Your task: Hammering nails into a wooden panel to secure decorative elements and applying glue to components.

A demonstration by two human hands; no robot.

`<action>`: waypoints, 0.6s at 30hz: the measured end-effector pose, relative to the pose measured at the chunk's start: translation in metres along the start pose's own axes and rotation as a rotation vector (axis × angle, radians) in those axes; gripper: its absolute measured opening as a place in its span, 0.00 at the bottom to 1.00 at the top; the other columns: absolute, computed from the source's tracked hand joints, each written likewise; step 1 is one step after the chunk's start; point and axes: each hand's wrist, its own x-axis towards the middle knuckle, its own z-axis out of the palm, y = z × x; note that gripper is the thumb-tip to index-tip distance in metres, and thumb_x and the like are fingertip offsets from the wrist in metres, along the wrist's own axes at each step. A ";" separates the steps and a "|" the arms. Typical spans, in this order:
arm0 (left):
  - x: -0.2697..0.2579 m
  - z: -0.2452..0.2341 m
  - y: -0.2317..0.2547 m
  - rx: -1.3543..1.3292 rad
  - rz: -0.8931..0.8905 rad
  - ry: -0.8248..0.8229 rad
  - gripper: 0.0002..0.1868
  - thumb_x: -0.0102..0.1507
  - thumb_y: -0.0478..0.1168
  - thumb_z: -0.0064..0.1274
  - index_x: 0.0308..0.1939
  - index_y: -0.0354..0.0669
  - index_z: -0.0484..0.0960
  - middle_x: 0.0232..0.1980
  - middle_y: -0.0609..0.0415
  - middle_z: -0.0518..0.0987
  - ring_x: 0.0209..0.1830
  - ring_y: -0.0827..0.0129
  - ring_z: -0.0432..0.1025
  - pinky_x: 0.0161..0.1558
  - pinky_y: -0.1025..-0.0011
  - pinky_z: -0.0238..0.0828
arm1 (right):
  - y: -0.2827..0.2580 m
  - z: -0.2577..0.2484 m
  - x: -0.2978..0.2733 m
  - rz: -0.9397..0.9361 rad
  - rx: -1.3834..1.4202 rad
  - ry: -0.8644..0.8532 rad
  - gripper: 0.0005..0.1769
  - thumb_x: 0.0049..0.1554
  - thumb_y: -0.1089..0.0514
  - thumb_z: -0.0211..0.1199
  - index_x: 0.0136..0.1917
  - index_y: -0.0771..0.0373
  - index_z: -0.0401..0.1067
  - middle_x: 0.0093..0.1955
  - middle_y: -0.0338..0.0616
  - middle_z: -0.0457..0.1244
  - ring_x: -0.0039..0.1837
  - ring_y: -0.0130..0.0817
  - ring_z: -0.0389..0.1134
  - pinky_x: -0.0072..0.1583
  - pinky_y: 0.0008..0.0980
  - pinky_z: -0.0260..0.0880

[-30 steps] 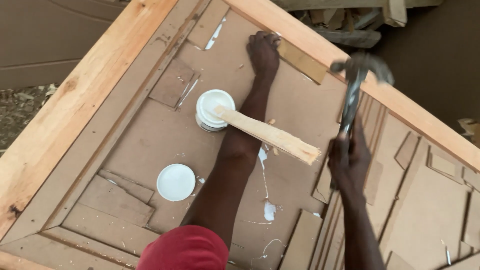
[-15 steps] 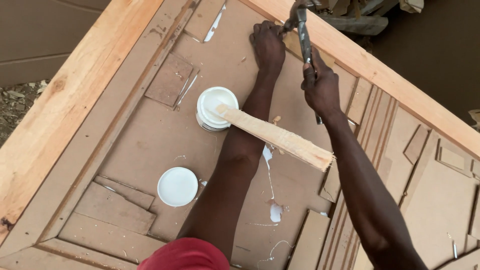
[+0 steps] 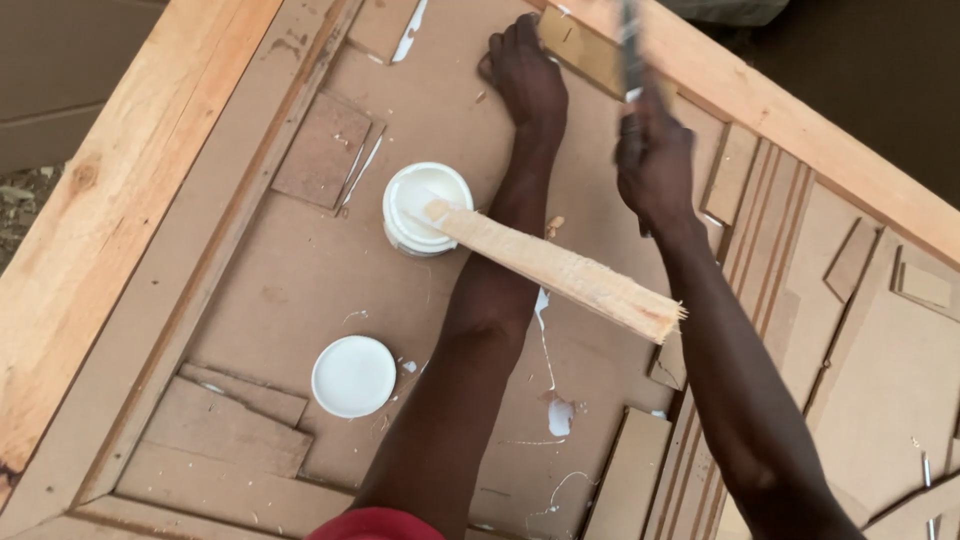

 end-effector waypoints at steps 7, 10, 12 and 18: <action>0.007 0.003 -0.010 -0.121 -0.043 -0.003 0.19 0.52 0.30 0.56 0.42 0.59 0.79 0.34 0.63 0.84 0.45 0.59 0.71 0.51 0.56 0.59 | -0.001 -0.010 0.011 0.048 0.061 -0.105 0.25 0.78 0.48 0.45 0.85 0.54 0.51 0.40 0.43 0.68 0.37 0.32 0.68 0.42 0.36 0.74; 0.004 0.006 -0.005 -0.111 -0.079 -0.061 0.22 0.53 0.27 0.55 0.46 0.59 0.78 0.33 0.65 0.83 0.44 0.62 0.72 0.54 0.59 0.59 | -0.019 -0.029 0.006 0.011 0.148 0.129 0.24 0.83 0.53 0.45 0.88 0.51 0.47 0.37 0.42 0.61 0.35 0.28 0.61 0.41 0.32 0.65; 0.007 0.007 -0.006 -0.074 -0.093 -0.107 0.26 0.54 0.24 0.54 0.48 0.60 0.77 0.32 0.67 0.82 0.44 0.65 0.71 0.54 0.61 0.59 | -0.012 -0.019 0.000 -0.007 0.194 0.261 0.24 0.84 0.54 0.43 0.89 0.50 0.45 0.32 0.40 0.54 0.32 0.27 0.56 0.41 0.31 0.60; 0.008 -0.004 -0.001 -0.192 -0.111 -0.031 0.18 0.59 0.27 0.51 0.49 0.50 0.72 0.38 0.58 0.84 0.43 0.58 0.75 0.55 0.56 0.62 | 0.002 0.002 0.010 0.092 -0.030 -0.353 0.26 0.70 0.56 0.38 0.80 0.51 0.54 0.31 0.41 0.49 0.30 0.38 0.46 0.43 0.38 0.53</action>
